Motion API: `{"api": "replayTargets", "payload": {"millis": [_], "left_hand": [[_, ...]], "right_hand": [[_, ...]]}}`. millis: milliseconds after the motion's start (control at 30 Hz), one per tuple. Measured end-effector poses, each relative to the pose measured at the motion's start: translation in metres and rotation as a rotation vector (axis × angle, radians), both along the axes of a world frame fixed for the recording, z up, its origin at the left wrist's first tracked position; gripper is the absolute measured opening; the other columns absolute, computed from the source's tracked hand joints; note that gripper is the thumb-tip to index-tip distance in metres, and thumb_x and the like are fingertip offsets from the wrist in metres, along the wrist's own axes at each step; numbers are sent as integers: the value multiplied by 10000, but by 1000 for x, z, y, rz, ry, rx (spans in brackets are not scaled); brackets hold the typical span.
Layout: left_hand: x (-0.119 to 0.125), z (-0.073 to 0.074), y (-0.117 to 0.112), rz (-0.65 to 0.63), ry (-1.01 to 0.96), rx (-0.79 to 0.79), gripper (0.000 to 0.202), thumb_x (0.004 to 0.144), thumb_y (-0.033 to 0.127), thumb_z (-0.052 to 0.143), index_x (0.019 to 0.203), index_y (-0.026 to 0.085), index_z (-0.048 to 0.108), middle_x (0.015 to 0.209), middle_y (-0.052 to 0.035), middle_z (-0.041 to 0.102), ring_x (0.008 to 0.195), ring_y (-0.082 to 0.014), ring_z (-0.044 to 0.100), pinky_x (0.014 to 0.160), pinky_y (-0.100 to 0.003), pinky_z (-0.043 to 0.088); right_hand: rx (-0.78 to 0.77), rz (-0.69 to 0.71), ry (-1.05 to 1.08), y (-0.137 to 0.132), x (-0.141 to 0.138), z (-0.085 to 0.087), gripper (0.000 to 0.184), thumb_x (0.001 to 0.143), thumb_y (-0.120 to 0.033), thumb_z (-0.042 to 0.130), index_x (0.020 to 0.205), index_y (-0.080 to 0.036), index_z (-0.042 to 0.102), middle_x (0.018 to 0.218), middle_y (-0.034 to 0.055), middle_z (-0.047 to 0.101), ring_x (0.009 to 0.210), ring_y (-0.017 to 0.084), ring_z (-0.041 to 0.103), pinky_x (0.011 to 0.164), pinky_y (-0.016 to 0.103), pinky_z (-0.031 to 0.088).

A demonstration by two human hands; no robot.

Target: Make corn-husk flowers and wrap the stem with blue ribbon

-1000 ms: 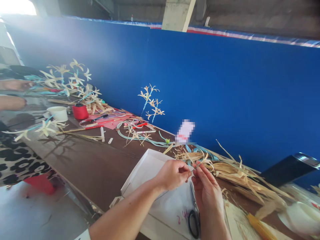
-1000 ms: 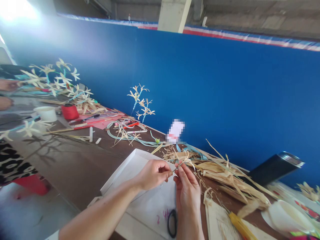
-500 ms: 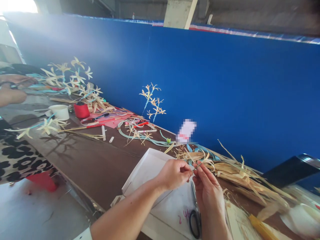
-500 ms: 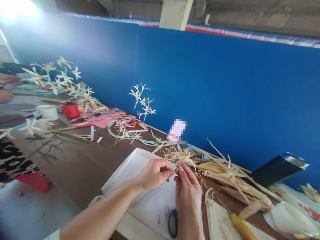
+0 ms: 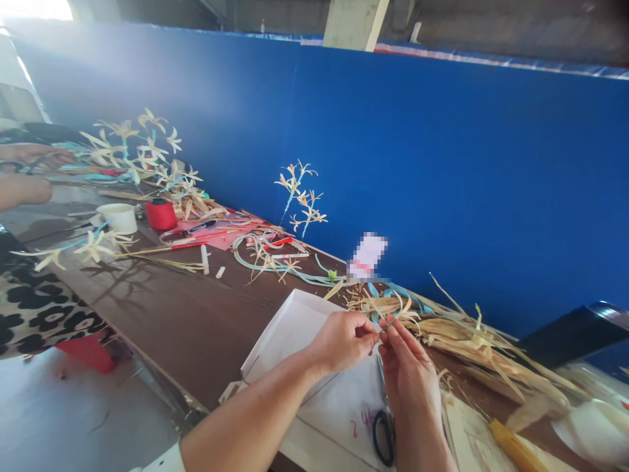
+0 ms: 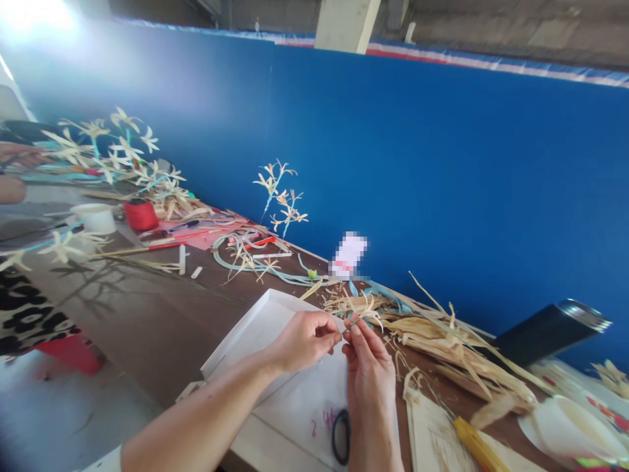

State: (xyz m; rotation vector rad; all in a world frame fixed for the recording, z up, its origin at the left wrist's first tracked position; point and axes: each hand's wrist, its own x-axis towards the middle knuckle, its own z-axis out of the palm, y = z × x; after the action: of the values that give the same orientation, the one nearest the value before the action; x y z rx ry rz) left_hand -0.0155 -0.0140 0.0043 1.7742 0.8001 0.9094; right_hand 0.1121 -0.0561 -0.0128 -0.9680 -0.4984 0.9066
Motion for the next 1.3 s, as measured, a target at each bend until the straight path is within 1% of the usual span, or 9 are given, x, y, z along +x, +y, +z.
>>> {"api": "replayTargets", "payload": {"millis": [333, 533, 667, 767, 900, 1000, 1100, 1167, 1300], "left_hand": [[-1, 1, -1, -4, -3, -15, 238, 774, 350, 517, 696, 148, 616, 609, -2, 611, 550, -99, 519, 500, -195, 336], [-1, 1, 0, 18, 18, 14, 261, 773, 384, 528, 686, 155, 618, 610, 4, 618, 556, -99, 524, 512, -199, 333], [0, 1, 0, 53, 54, 33, 223, 758, 357, 547, 692, 163, 634, 651, 1, 644, 600, -109, 548, 539, -204, 347], [1, 2, -1, 41, 58, 28, 210, 763, 338, 546, 687, 166, 640, 654, 2, 651, 619, -112, 565, 569, -206, 368], [0, 3, -3, 42, 65, 23, 219, 764, 363, 561, 698, 174, 648, 657, 5, 654, 619, -113, 569, 586, -211, 384], [0, 5, -1, 83, 68, 77, 211, 737, 378, 605, 688, 180, 656, 710, 1, 663, 647, -118, 567, 613, -216, 393], [0, 5, 2, 148, 54, 106, 238, 732, 401, 613, 709, 175, 680, 789, -25, 669, 688, -131, 566, 641, -231, 402], [0, 4, 5, 127, 19, 36, 270, 748, 416, 594, 798, 174, 703, 821, -37, 678, 705, -139, 572, 655, -239, 410], [3, -1, 6, -41, -96, -225, 349, 723, 419, 620, 938, 155, 699, 812, -48, 689, 671, -130, 565, 625, -235, 414]], "right_hand": [[4, 33, 36, -2, -2, 2, 374, 566, -212, 825, 919, -156, 717, 886, 60, 717, 640, 82, 619, 552, 134, 501], [1, 47, 55, -4, -2, 5, 374, 548, -209, 812, 905, -155, 716, 899, 62, 710, 692, 110, 629, 555, 162, 509], [-9, 54, 44, -5, -3, 8, 324, 605, -258, 797, 900, -156, 710, 897, 43, 701, 661, 83, 593, 495, 139, 474], [-29, 16, 26, -4, -3, 7, 313, 617, -261, 801, 896, -155, 707, 879, 32, 698, 613, 50, 546, 459, 108, 431], [-58, -46, 13, -3, -1, 4, 326, 595, -259, 817, 886, -165, 704, 831, 23, 697, 574, 30, 504, 441, 87, 393], [-66, -96, 15, -3, -1, 6, 341, 567, -265, 829, 869, -167, 706, 807, 23, 698, 553, 25, 489, 436, 86, 378], [-68, -108, 10, -4, -2, 7, 349, 549, -265, 835, 860, -167, 710, 796, 28, 698, 543, 23, 482, 427, 89, 356], [-71, -95, -6, -4, -3, 8, 339, 558, -270, 829, 861, -170, 714, 800, 30, 697, 543, 26, 485, 430, 99, 354], [-80, -64, -61, -3, -4, 6, 333, 577, -296, 816, 872, -176, 717, 811, 29, 693, 529, 39, 490, 419, 128, 350]]}}
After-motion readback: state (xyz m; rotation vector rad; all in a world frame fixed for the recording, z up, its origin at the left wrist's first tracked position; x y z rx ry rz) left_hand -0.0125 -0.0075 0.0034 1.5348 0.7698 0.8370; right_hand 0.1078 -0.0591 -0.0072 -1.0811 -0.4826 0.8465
